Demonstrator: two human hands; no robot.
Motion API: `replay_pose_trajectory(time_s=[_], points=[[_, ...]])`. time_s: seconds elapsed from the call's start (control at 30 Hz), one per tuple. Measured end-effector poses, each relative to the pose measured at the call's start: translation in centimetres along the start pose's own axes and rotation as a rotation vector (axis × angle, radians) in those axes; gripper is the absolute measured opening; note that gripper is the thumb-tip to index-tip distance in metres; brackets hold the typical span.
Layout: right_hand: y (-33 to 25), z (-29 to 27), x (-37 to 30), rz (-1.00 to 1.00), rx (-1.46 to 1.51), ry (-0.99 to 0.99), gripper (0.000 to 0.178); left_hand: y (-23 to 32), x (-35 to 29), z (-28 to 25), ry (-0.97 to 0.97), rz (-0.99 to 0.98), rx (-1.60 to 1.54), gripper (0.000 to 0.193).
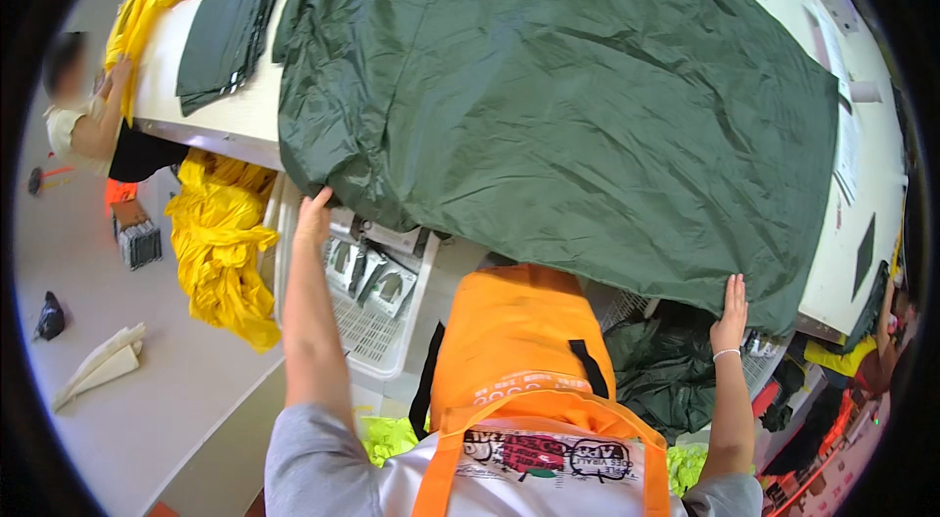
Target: The person folds a green jacket on a white table, smoothing the fabric and aligning the edges. They then place the folded jacket into a plastic bag and set it aside.
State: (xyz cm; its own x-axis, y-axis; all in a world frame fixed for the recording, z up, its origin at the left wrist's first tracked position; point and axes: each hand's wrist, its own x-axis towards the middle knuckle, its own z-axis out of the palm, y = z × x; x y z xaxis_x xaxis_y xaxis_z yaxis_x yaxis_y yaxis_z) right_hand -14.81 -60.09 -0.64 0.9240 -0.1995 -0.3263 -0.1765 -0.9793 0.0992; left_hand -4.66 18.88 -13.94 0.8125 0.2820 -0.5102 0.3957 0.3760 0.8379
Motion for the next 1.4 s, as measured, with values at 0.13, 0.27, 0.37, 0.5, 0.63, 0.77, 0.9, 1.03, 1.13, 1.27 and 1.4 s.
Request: replay_pose_trajectory(time_s=[0.13,0.27,0.37,0.5,0.63,0.77,0.9,1.03,1.13,1.27,1.4], points=[[2.6,-2.9,-1.1,-0.140,0.101,-0.088,0.068,5.4,-5.9,-0.1,0.231,-0.163,0.436,0.059],[10.2,-5.2,-0.1,0.073,0.345,-0.352,0.031,13.5,-10.0,1.2,0.226,-0.273,0.086,0.051],[10.5,-11.2,7.4,-0.001,0.387,-0.045,0.016,20.3,-7.8,8.1,0.229,-0.106,0.045,0.044],[14.5,-13.5,21.2,0.011,0.280,0.069,0.013,26.9,4.8,16.9,0.122,-0.048,0.038,0.037],[11.1,-12.8,31.4,0.138,0.024,0.142,0.037,29.3,11.2,20.2,0.143,0.302,0.611,0.067],[3.2,-10.6,31.9,-0.107,0.164,0.374,0.046,23.8,14.2,8.3,0.129,0.628,1.278,0.043],[-7.4,-9.3,25.2,-0.376,0.202,0.244,0.055,16.7,10.2,10.1,0.206,0.585,1.023,0.042],[-10.4,-5.7,22.1,-0.261,0.068,0.178,0.064,16.8,11.3,8.1,0.166,0.606,1.140,0.034],[-11.6,-5.7,21.2,-0.167,-0.070,0.297,0.064,19.1,11.5,11.2,0.288,0.494,1.161,0.031],[-23.7,-10.5,12.4,-0.571,0.609,0.167,0.018,17.8,13.4,11.1,0.522,0.551,1.593,0.048],[-38.0,-4.6,3.2,-0.391,0.890,-0.831,0.052,17.8,13.9,11.4,0.375,0.593,1.431,0.041]])
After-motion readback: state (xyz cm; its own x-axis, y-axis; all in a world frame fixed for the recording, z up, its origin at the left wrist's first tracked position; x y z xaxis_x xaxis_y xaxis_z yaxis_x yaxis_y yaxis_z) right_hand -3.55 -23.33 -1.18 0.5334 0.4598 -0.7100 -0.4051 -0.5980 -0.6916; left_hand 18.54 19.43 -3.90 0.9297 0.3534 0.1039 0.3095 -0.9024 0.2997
